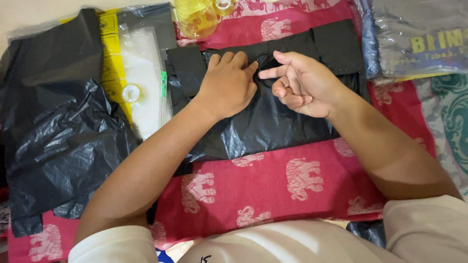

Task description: The person folds a black plastic bag containing an item on a red patterned cloth. They then use a roll of clear tape to seal the bag, pressing the tape down with their fingers. The person continues to fold and adjust the bag to make it compact.

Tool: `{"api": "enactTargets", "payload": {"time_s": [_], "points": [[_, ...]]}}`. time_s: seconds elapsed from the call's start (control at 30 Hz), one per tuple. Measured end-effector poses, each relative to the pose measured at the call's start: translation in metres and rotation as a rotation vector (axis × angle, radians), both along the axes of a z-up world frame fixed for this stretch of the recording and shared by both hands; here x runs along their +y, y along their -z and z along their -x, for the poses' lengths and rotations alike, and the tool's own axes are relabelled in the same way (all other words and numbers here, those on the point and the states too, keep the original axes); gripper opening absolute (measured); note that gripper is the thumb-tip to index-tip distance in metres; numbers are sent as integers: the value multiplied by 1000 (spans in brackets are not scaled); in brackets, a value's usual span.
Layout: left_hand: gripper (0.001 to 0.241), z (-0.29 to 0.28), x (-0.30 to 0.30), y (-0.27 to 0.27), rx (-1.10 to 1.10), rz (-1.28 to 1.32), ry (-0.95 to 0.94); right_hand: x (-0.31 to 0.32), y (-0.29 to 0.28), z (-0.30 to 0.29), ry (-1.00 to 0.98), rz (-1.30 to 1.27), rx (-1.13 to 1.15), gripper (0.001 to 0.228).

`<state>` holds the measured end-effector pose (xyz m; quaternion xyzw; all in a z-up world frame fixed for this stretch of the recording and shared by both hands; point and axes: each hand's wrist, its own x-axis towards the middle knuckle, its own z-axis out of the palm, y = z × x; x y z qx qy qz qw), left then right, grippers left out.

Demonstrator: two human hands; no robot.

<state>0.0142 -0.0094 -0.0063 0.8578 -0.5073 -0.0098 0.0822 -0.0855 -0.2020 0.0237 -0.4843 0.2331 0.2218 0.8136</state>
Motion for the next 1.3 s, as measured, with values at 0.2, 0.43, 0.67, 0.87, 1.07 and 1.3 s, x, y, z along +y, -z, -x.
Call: {"api": "enactTargets", "payload": {"time_s": [0.2,0.43,0.67,0.87,1.07,1.3], "points": [[48,3,1,5,-70,18,3,1,0,6,-24,-18,13,84],[50,15,2,16,-271,270,28,-12,-5,9,1,-101,-154,59],[62,22,3,19,-298,271,30,4,-12,16,44,916,-594,28],[53,42,-1,11,-369,200,-22,13,22,15,-186,1699,-1185,40],[53,62,8,2,-251,304,-20,26,14,21,-238,1925,-1175,32],[68,72,45,6,63,185,49,32,31,25,-327,1825,-1088,48]]}}
